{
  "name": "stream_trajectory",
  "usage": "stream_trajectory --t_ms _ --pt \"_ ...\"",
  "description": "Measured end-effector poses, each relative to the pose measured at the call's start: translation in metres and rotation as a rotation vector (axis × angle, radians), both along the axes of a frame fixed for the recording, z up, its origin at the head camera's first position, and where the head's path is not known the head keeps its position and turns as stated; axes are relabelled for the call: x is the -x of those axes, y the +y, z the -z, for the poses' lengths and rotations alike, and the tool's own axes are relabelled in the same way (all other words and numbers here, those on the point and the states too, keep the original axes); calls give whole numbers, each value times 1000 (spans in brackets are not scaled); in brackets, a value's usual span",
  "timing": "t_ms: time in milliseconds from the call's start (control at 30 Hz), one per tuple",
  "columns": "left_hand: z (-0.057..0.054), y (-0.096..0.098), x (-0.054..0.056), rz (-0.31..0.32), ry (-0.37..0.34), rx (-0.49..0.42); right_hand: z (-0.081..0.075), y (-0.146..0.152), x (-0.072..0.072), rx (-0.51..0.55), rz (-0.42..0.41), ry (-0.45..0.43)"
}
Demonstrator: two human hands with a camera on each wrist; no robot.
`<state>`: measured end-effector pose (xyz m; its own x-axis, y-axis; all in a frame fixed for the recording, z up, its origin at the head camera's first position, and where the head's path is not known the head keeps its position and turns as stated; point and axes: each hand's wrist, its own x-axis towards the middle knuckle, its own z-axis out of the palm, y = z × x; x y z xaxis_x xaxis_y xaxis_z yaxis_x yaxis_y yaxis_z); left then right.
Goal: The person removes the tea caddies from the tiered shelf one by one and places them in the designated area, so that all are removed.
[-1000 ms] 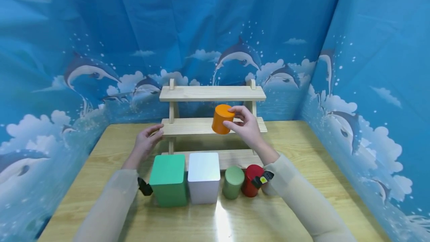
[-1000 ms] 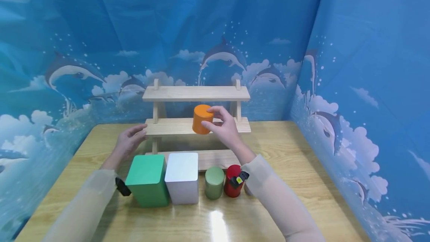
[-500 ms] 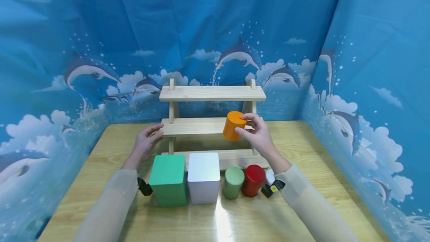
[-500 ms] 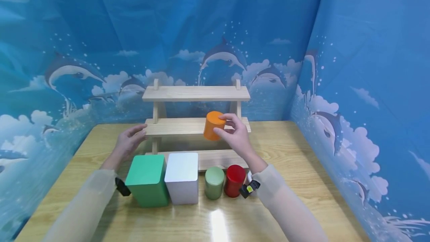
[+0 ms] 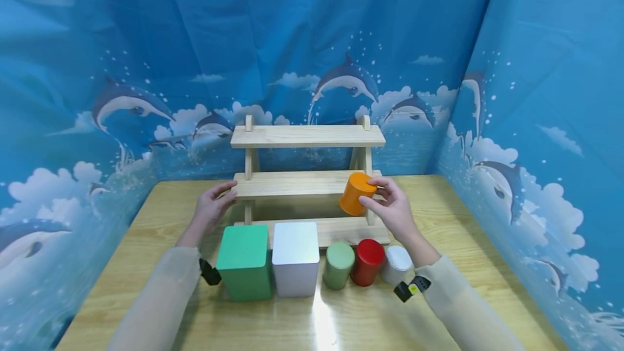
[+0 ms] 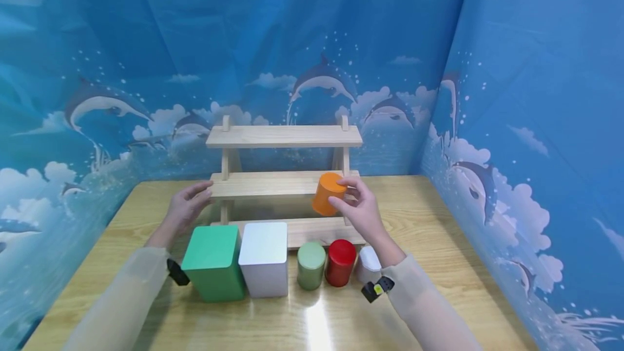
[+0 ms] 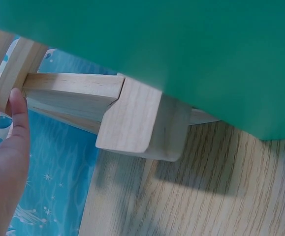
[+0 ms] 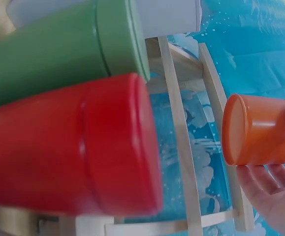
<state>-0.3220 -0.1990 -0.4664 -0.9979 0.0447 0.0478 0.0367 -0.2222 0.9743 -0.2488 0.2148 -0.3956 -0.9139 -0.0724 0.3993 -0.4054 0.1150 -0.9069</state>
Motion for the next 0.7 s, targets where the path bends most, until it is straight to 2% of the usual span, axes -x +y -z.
stream_trajectory --t_ms 300,700 --pt "-2 0 -1 17 -14 -6 11 19 -12 -26 54 -20" --pt "1 -1 -1 22 2 -20 28 47 -32 -66 126 -5"
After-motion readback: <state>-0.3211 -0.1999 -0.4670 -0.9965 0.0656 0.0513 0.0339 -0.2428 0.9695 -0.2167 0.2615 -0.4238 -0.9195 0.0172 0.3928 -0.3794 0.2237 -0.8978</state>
